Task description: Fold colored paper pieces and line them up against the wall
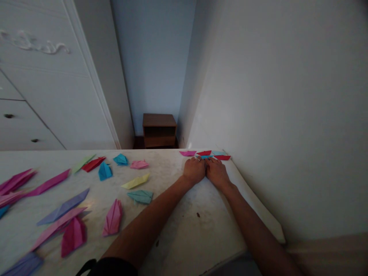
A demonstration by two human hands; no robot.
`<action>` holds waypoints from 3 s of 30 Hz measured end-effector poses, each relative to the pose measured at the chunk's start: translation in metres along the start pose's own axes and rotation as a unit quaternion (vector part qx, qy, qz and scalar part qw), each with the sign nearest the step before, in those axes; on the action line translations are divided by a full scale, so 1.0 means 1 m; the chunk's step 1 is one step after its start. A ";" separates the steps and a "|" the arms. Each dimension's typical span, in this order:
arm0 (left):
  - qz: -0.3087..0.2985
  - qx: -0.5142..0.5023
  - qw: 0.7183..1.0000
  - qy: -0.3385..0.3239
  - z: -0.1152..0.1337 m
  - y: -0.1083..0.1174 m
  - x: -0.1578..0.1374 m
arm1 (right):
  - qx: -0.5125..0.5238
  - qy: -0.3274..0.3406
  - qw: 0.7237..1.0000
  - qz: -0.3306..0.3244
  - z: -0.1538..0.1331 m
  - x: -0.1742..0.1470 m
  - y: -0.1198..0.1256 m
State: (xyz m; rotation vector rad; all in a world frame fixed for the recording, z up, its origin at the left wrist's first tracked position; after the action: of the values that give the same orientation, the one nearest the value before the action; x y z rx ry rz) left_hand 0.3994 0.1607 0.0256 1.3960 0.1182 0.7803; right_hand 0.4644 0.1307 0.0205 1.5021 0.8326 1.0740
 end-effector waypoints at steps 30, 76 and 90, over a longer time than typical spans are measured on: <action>0.016 -0.087 0.996 0.024 -0.001 0.010 -0.026 | 0.119 0.062 0.984 0.115 -0.019 -0.003 0.020; 0.290 -0.282 0.849 0.341 -0.154 0.173 -0.343 | 0.191 0.595 0.780 -0.028 -0.548 -0.120 0.041; 0.278 -0.301 0.841 0.353 -0.157 0.168 -0.342 | 0.187 0.624 0.758 -0.037 -0.547 -0.128 0.033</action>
State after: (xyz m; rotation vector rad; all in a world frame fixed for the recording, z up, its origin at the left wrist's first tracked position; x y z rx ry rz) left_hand -0.0080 0.0980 0.0205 0.4720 0.0241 1.6394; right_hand -0.0929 0.1999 0.0471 0.8428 2.0949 1.9369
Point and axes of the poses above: each hand's wrist, its own x-axis towards the middle knuckle, its own y-axis out of the back of the hand, z = x × y, the point moved 10 cm from there along x, towards the middle knuckle, and after that the axes turned 3 degrees about z, right-handed, at the moved point
